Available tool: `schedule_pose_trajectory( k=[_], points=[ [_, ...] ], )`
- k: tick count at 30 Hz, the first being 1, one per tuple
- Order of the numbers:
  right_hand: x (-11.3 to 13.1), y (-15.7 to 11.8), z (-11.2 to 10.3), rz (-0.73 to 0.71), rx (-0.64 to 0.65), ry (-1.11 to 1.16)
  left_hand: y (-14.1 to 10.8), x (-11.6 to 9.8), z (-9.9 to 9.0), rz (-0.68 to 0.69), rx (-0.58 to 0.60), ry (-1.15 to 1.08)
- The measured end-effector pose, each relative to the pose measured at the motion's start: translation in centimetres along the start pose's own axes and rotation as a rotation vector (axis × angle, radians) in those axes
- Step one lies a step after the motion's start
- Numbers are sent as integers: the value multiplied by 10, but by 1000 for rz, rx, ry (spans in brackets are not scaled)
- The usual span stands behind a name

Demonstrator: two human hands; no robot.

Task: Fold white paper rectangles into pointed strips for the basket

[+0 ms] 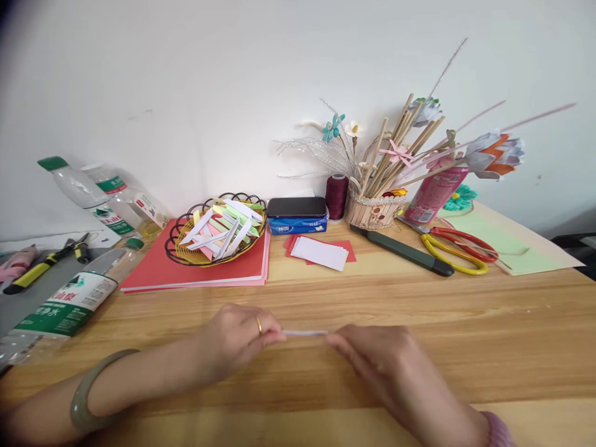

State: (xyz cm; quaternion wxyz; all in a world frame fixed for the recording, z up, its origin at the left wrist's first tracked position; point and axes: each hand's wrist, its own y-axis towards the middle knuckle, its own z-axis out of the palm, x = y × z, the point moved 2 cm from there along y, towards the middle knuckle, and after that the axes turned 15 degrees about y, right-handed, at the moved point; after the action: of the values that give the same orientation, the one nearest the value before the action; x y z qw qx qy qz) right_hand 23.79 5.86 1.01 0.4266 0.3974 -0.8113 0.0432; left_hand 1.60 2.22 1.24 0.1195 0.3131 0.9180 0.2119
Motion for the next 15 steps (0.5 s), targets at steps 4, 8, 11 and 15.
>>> schedule_pose_trajectory(
  k=[4,8,11,15],
  points=[
    [-13,4,-12,317,-86,271,6,10,4,-456,404,-574],
    [-6,15,-1,374,1,462,8,6,11,-657,499,-856],
    [1,24,9,352,59,525,7,6,14,-670,499,-899],
    [1,28,10,362,39,525,7,11,12,-648,496,-1016]
  ],
)
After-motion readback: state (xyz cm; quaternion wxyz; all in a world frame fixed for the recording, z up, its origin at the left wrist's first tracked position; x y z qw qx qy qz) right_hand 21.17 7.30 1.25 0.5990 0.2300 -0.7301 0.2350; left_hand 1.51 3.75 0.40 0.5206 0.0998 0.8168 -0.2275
